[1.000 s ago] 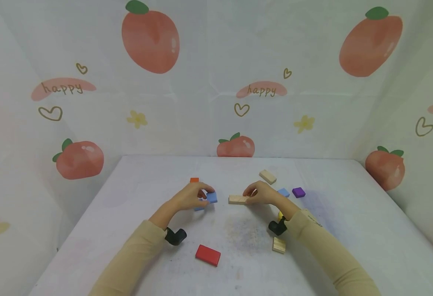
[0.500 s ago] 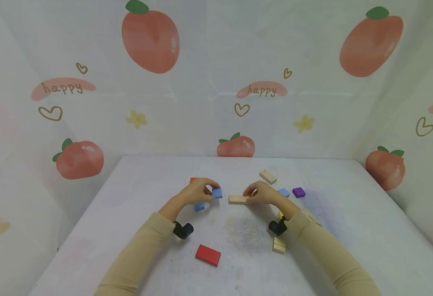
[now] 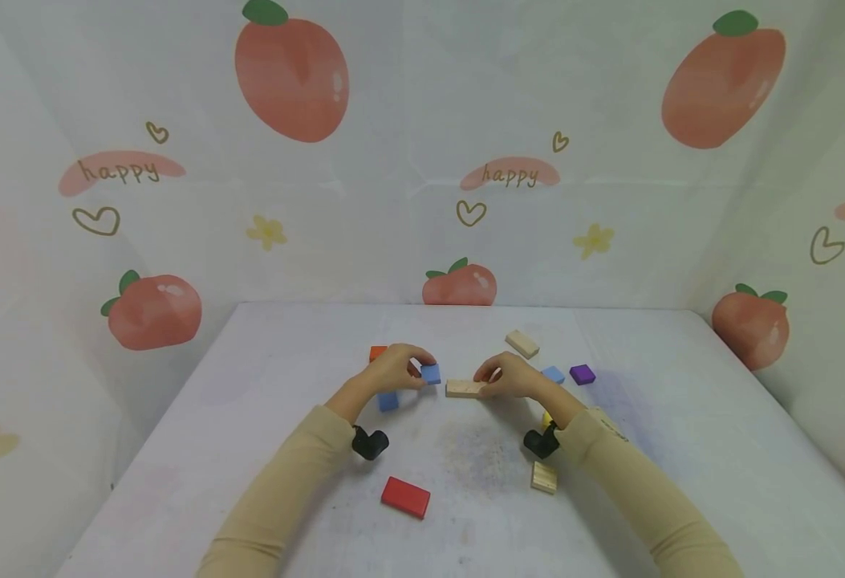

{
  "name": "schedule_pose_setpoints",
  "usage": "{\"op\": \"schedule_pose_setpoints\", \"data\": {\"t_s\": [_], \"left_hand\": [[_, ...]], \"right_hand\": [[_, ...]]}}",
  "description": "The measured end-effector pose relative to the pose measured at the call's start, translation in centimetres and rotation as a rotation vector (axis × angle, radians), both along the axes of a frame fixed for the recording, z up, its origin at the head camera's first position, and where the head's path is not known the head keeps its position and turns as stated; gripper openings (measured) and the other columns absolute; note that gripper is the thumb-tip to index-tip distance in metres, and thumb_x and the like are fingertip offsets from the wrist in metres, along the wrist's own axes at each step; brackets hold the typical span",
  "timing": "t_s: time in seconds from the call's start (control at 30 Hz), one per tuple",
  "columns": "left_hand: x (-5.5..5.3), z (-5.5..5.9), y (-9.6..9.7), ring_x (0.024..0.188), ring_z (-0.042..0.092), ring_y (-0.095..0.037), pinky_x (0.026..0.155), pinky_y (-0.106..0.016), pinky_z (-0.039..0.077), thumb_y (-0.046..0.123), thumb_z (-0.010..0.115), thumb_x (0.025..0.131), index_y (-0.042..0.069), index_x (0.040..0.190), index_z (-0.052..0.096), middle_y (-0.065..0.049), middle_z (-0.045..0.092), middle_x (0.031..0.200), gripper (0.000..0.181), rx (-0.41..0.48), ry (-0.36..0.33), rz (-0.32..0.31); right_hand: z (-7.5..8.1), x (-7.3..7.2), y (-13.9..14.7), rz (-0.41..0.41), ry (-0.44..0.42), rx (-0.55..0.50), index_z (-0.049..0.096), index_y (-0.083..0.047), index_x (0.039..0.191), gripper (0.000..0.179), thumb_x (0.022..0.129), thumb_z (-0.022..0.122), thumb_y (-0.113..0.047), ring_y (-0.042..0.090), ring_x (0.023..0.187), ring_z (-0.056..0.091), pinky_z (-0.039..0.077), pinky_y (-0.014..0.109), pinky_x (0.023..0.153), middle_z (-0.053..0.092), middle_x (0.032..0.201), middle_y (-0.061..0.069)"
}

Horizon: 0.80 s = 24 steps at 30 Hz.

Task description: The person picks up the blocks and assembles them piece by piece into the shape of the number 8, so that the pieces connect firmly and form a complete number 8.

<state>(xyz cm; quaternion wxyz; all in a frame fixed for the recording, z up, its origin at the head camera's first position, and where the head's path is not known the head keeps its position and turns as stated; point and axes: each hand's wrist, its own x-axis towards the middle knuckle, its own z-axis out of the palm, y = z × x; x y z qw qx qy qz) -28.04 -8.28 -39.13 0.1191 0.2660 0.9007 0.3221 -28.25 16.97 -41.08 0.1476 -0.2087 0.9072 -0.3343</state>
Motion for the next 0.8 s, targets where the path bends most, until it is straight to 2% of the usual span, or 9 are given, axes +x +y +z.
{"op": "schedule_pose_setpoints", "data": {"t_s": [0.33, 0.8], "left_hand": [[-0.4, -0.3, 0.9, 0.090, 0.065, -0.019, 0.083, -0.029, 0.053, 0.003, 0.067, 0.082, 0.002, 0.117, 0.063, -0.013, 0.064, 0.114, 0.036, -0.047, -0.016, 0.037], [-0.8, -1.4, 1.5, 0.093, 0.066, -0.022, 0.083, -0.029, 0.053, 0.001, 0.065, 0.083, -0.002, 0.117, 0.062, -0.016, 0.064, 0.115, 0.034, -0.056, 0.017, 0.047]], "right_hand": [[0.2, 0.1, -0.1, -0.015, -0.010, 0.013, 0.069, -0.001, 0.098, 0.021, 0.079, 0.071, -0.010, 0.016, 0.083, 0.058, 0.050, 0.026, 0.073, 0.067, 0.092, 0.011], [0.4, 0.1, -0.1, -0.009, -0.012, 0.018, 0.069, -0.001, 0.098, 0.020, 0.080, 0.070, -0.010, 0.016, 0.083, 0.058, 0.050, 0.027, 0.074, 0.066, 0.092, 0.011]]}}
